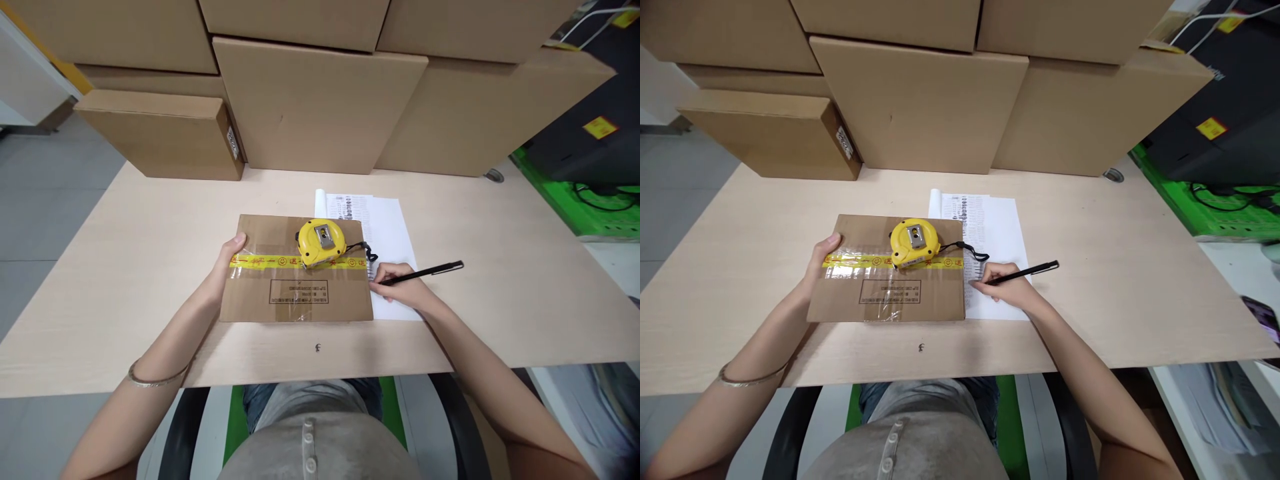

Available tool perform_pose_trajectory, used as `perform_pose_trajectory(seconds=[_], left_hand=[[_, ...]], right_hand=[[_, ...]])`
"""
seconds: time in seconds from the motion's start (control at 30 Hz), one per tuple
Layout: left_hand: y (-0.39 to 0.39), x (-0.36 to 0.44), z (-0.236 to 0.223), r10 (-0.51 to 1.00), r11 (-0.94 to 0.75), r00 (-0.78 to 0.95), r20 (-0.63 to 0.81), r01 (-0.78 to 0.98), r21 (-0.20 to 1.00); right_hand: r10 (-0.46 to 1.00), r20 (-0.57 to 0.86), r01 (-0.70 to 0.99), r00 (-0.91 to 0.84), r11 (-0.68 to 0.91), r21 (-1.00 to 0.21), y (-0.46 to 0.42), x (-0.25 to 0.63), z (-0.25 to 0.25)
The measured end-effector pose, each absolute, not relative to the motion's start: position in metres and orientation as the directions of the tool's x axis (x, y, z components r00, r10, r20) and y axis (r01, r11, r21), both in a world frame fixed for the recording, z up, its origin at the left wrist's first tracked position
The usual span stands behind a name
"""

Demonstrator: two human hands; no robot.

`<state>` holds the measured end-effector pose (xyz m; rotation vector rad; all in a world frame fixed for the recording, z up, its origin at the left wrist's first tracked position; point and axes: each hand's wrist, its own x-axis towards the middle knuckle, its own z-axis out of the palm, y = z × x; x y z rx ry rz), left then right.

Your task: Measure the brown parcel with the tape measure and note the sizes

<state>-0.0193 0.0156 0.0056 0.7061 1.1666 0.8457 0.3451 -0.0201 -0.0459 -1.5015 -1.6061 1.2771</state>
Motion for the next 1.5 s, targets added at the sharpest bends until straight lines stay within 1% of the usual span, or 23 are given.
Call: perform_pose_trajectory(seconds=[0.07,0.17,0.37,0.67,1.07,1.2,1.37,1.5], left_hand=[[0.0168,-0.0184,0.0063,0.868,0.489,0.205,-0.452,-0.202,0.848],[0.0184,-0.0167,0.0075,0.886,0.456,0.211,-0.414,-0.227,0.861],[0.0190,-0.0168,0.0060,0.866,0.493,0.225,-0.446,-0.240,0.836],[0.0211,-0.0151,0.0031,0.902,0.417,0.237,-0.362,-0.251,0.874],[0.0219,-0.0163,0.0026,0.903,0.405,0.266,-0.338,-0.261,0.876],[0.0214,-0.0157,0.0040,0.899,0.417,0.257,-0.355,-0.253,0.873],[0.0199,-0.0142,0.0077,0.910,0.385,0.262,-0.323,-0.239,0.892],[0.0205,-0.0149,0.0061,0.904,0.393,0.275,-0.328,-0.232,0.890]], right_hand=[[0.964,-0.182,0.400,-0.191,-0.093,-0.912,-0.0202,0.3447,-0.0480],[0.967,-0.176,0.401,-0.183,-0.090,-0.912,-0.0197,0.3436,-0.0502],[0.971,-0.158,0.398,-0.178,-0.076,-0.914,-0.0186,0.3421,-0.0501],[0.973,-0.150,0.392,-0.173,-0.072,-0.917,-0.0186,0.3425,-0.0481],[0.974,-0.153,0.384,-0.165,-0.079,-0.920,-0.0181,0.3436,-0.0522],[0.976,-0.154,0.382,-0.154,-0.085,-0.920,-0.0178,0.3419,-0.0517],[0.975,-0.154,0.387,-0.160,-0.082,-0.918,-0.0176,0.3409,-0.0494],[0.976,-0.154,0.395,-0.156,-0.082,-0.915,-0.0176,0.3405,-0.0490]])
